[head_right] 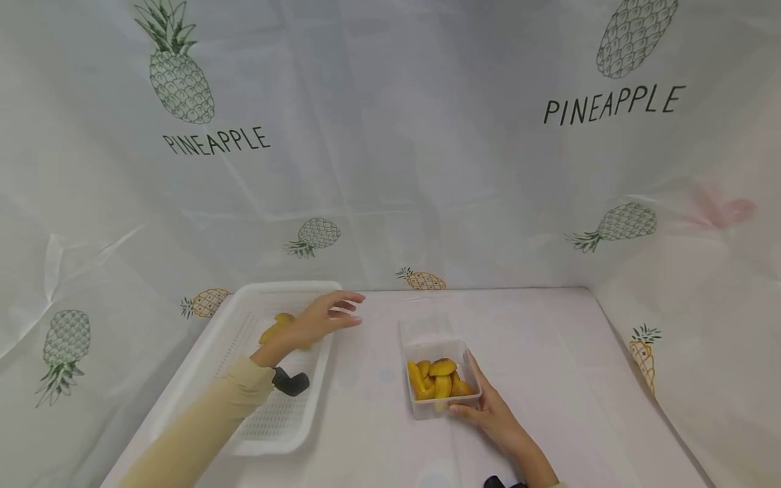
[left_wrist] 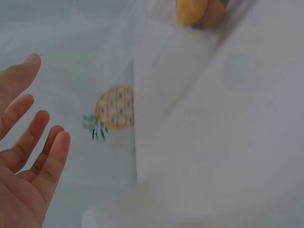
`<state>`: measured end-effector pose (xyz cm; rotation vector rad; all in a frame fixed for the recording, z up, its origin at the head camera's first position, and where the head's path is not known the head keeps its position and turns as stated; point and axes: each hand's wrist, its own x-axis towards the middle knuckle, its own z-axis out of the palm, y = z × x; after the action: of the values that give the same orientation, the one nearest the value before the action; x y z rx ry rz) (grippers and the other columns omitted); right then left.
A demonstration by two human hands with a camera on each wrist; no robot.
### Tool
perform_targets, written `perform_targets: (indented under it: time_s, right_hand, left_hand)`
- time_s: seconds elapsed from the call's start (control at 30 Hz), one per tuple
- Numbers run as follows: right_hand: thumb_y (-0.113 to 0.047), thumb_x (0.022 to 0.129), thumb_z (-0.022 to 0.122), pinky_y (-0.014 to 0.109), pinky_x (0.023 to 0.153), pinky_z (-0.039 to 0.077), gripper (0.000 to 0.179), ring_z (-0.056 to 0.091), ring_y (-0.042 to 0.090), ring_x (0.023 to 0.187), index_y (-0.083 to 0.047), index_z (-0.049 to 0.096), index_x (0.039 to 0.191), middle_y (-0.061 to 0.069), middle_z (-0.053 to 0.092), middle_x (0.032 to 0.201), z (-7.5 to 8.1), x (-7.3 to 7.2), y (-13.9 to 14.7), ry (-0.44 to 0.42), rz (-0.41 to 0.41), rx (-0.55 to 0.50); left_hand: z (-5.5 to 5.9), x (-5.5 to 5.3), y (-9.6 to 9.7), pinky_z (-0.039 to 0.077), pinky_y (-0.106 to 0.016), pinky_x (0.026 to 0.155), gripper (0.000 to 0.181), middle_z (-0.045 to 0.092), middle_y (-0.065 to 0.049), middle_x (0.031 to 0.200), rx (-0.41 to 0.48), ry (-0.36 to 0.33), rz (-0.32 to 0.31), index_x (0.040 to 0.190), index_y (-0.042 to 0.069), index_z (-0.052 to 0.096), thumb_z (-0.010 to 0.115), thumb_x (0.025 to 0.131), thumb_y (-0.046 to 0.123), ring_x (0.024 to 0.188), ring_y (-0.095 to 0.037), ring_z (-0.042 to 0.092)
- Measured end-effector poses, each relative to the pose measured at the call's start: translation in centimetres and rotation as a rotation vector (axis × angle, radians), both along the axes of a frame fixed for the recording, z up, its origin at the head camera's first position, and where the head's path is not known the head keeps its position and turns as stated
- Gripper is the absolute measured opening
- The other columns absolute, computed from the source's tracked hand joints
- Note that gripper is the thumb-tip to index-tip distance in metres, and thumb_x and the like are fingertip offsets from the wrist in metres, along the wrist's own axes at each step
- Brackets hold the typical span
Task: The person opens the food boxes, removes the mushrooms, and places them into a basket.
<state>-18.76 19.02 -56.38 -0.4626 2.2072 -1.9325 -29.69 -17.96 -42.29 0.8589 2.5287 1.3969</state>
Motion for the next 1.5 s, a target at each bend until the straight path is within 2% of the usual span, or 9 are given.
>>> perform_targets:
  time_s: [0.1,0.3,0.4,0.5,0.57,0.77,1.03,1.33,1.5]
  right_hand:
    - [-0.007,0.091,0.072,-0.001,0.099,0.014,0.102,-0.01,0.036,0.148,-0.027,0.001,0.162,0.007,-0.006,0.166,0.0,-0.1,0.1,0.012,0.003,-0.003]
    - [-0.007,0.092,0.072,0.002,0.103,0.011,0.101,-0.009,0.035,0.148,-0.027,0.002,0.162,0.005,-0.004,0.166,-0.2,-0.1,0.1,0.017,0.0,0.003]
    - [-0.007,0.091,0.072,0.028,0.118,0.003,0.102,-0.009,0.033,0.149,-0.029,0.002,0.162,0.003,-0.004,0.166,-0.2,-0.2,0.1,0.003,-0.008,0.006]
    - [-0.008,0.091,0.073,0.059,0.113,-0.004,0.102,-0.009,0.033,0.149,-0.03,0.003,0.162,0.003,-0.004,0.166,-0.3,-0.2,0.0,-0.011,-0.022,0.014]
    - [-0.008,0.091,0.073,0.066,0.111,-0.004,0.102,-0.009,0.035,0.149,-0.029,0.003,0.162,0.005,-0.003,0.166,-0.3,-0.3,0.0,-0.013,-0.027,0.021]
    - [-0.007,0.091,0.072,0.067,0.11,-0.003,0.102,-0.011,0.037,0.148,-0.028,0.003,0.162,0.007,-0.005,0.166,-0.2,-0.4,0.0,-0.003,-0.019,0.021]
    - [-0.005,0.092,0.071,0.071,0.108,-0.002,0.1,-0.012,0.042,0.147,-0.027,0.003,0.162,0.01,-0.005,0.166,-0.2,-0.2,0.0,0.022,-0.006,0.017]
    - [-0.006,0.093,0.07,0.058,0.108,0.002,0.1,-0.01,0.041,0.148,-0.029,0.002,0.162,0.009,-0.004,0.166,-0.2,-0.2,0.1,0.033,0.007,0.034]
    - [-0.004,0.093,0.069,0.067,0.108,-0.001,0.099,-0.01,0.044,0.147,-0.028,0.002,0.162,0.012,-0.005,0.166,-0.3,-0.2,0.1,0.043,0.011,0.02]
  left_hand:
    - [-0.2,0.1,2.0,0.049,-0.037,0.1,0.048,0.056,-0.01,0.135,0.012,-0.002,-0.053,0.138,0.005,0.056,0.072,0.094,0.016,0.119,-0.025,0.057]
    - [-0.7,0.6,5.5,0.05,-0.028,0.097,0.046,0.057,-0.008,0.135,0.004,-0.048,-0.137,0.137,0.01,0.058,0.072,0.094,0.018,0.117,-0.019,0.058]
    - [-1.3,0.8,6.8,0.051,-0.025,0.096,0.046,0.058,-0.005,0.135,0.006,-0.083,-0.16,0.137,0.011,0.058,0.072,0.094,0.017,0.116,-0.016,0.059]
    - [-1.9,1.0,8.0,0.051,-0.023,0.095,0.046,0.059,0.0,0.134,0.012,-0.107,-0.179,0.136,0.011,0.058,0.073,0.093,0.017,0.116,-0.017,0.059]
    - [-2.2,1.0,8.6,0.051,-0.022,0.094,0.045,0.059,0.0,0.134,0.01,-0.108,-0.195,0.136,0.01,0.059,0.073,0.093,0.017,0.116,-0.018,0.059]
    - [-3.0,1.2,10.3,0.049,-0.02,0.095,0.044,0.058,-0.001,0.135,-0.011,-0.089,-0.249,0.135,0.008,0.058,0.072,0.095,0.018,0.116,-0.013,0.059]
    - [-4.0,1.8,12.6,0.048,-0.02,0.096,0.043,0.058,-0.002,0.136,-0.04,-0.102,-0.309,0.135,0.007,0.058,0.071,0.095,0.019,0.124,-0.03,0.056]
    - [-5.1,2.3,14.0,0.05,-0.023,0.096,0.043,0.059,-0.003,0.136,-0.1,-0.076,-0.349,0.135,0.005,0.06,0.071,0.094,0.016,0.124,-0.021,0.057]
    - [-5.7,2.5,14.4,0.045,-0.02,0.099,0.041,0.061,-0.001,0.135,-0.172,0.003,-0.332,0.134,0.007,0.062,0.069,0.095,0.017,0.125,-0.013,0.055]
